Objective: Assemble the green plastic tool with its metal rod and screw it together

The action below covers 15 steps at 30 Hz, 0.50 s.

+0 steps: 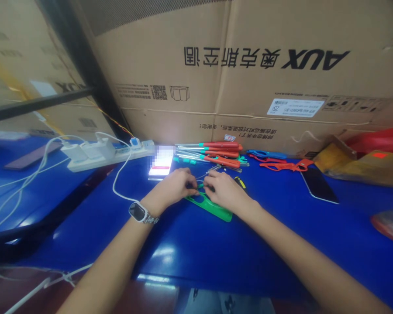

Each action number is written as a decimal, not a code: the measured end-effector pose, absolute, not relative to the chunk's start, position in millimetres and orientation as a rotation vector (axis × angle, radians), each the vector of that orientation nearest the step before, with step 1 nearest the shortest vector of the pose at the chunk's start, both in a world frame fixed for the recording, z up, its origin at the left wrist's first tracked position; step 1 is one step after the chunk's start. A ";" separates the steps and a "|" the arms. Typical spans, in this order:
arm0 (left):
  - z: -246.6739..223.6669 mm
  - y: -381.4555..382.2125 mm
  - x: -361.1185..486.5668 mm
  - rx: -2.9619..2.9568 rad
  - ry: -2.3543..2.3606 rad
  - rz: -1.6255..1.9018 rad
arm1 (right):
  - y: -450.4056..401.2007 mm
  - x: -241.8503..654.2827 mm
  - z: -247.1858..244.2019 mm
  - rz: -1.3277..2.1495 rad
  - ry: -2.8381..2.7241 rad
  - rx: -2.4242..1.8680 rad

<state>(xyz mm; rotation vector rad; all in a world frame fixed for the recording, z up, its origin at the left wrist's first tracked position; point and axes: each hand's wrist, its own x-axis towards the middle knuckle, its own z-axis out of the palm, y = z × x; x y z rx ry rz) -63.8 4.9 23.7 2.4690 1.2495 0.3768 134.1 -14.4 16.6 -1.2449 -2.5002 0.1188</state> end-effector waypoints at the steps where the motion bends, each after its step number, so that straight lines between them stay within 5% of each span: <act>1: 23.7 5.0 -63.8 2.466 1.252 0.375 | -15.1 132.9 17.2 0.100 -2.511 -1.256; 15: 25.6 3.6 -63.6 2.463 1.244 0.350 | -17.3 138.1 19.0 0.174 -2.540 -1.283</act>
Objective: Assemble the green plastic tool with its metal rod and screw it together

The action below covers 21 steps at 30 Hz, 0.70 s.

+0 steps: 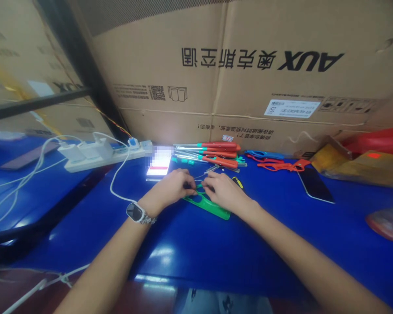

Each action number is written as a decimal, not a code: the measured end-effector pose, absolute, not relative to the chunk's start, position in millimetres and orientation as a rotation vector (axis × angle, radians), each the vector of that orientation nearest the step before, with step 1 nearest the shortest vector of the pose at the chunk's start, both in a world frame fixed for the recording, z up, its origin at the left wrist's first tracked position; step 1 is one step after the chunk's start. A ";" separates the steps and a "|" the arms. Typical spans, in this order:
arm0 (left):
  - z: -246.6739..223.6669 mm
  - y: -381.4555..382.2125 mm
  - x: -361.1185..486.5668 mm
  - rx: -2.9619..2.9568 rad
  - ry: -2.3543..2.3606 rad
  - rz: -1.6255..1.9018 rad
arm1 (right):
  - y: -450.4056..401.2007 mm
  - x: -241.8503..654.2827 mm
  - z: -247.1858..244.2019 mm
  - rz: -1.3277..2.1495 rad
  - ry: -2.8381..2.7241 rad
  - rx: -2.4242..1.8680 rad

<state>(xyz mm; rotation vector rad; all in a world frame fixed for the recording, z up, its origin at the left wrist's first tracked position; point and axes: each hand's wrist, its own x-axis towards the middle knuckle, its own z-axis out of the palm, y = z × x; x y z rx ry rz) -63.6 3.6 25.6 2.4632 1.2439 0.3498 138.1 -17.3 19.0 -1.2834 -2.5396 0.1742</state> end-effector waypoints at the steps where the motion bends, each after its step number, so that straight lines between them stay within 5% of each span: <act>1: 25.0 4.1 -64.4 2.462 1.242 0.355 | -16.7 140.4 16.4 0.243 -2.496 -1.260; 7: 20.7 8.0 -72.9 2.490 1.212 0.391 | -10.7 157.7 12.4 0.721 -2.226 -1.189; 14: 24.7 -0.8 -62.1 2.633 1.179 0.581 | -7.1 180.7 23.3 0.182 -2.441 -1.313; 21: 20.0 -3.0 -51.5 2.733 1.105 0.537 | -14.4 170.3 12.1 0.329 -2.423 -1.338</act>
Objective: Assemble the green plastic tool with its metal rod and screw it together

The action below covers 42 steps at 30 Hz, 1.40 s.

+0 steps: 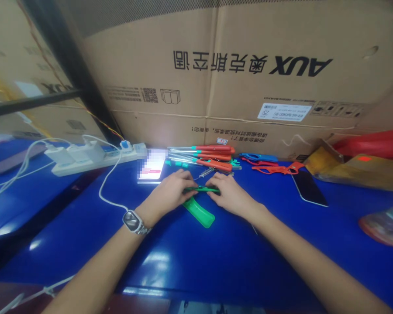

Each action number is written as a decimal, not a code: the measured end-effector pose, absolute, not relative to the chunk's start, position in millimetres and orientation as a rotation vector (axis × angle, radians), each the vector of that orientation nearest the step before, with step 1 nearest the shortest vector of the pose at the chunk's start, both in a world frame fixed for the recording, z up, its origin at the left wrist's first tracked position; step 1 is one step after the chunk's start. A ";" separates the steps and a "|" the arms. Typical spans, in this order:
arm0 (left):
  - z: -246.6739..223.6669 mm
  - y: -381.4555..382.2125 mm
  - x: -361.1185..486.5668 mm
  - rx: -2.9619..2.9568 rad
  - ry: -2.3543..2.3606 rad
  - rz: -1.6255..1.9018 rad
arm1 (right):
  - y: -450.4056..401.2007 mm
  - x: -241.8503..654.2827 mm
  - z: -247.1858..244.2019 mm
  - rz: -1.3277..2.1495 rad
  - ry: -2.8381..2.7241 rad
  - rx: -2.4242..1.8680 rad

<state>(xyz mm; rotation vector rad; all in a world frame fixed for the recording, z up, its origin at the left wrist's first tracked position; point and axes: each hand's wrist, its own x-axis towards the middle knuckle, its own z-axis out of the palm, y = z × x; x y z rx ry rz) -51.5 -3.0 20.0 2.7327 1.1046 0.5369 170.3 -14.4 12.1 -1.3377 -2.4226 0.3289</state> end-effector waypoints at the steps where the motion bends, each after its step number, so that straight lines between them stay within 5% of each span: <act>1: 19.3 -2.8 -52.2 2.732 1.112 0.521 | -16.4 168.8 10.2 0.351 -2.399 -1.337; 12: 21.9 -5.5 -51.6 2.765 1.108 0.439 | 23.4 177.0 23.2 -0.010 -2.557 -1.320; 27: 19.1 -8.3 -46.1 2.843 1.119 0.491 | 16.9 174.7 27.9 0.324 -2.381 -1.224; 34: 23.1 -9.8 -44.3 2.837 1.170 0.425 | -16.2 175.0 1.9 -0.028 -2.382 -1.218; 42: 23.9 -8.9 -47.1 2.823 1.176 0.428 | -29.2 179.0 0.5 0.132 -2.415 -1.190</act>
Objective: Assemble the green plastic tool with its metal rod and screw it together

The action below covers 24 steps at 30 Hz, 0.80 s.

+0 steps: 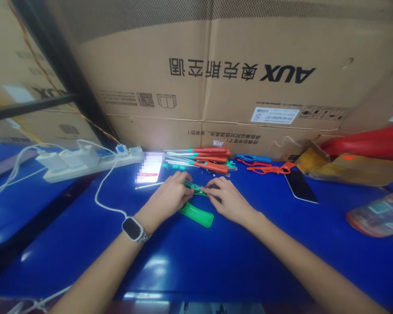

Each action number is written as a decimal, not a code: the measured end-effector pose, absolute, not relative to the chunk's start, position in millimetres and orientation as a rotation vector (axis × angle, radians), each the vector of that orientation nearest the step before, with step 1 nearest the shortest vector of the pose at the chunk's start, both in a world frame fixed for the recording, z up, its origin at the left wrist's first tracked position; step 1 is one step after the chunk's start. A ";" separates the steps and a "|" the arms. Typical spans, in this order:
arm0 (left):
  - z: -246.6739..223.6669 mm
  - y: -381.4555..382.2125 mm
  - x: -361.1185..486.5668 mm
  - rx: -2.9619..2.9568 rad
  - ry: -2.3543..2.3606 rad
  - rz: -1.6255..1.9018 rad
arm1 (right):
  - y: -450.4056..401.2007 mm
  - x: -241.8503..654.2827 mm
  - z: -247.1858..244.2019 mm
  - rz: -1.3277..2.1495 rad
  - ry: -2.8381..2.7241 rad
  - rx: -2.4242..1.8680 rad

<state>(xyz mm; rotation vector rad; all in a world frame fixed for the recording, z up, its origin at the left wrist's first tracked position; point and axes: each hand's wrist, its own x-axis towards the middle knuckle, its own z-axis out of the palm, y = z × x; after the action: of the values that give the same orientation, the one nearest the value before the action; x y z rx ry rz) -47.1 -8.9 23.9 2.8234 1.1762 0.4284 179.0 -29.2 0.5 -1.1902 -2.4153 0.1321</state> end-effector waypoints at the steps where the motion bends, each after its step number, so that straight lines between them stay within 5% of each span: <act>1: 22.5 -7.6 -48.0 2.820 1.171 0.438 | -29.2 180.3 1.6 0.148 -2.419 -1.189; 17: 15.1 9.0 -69.2 2.165 1.064 0.628 | -28.6 178.9 8.0 0.058 -2.574 -1.272; 24: 16.6 14.2 -70.5 2.376 1.094 0.615 | -31.6 177.9 7.0 -0.029 -2.531 -1.250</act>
<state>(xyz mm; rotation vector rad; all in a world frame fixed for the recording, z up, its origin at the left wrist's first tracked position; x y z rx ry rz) -70.5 14.2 16.6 2.3763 1.0937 0.6153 177.9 -31.6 7.0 -1.2495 -2.5309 -0.0289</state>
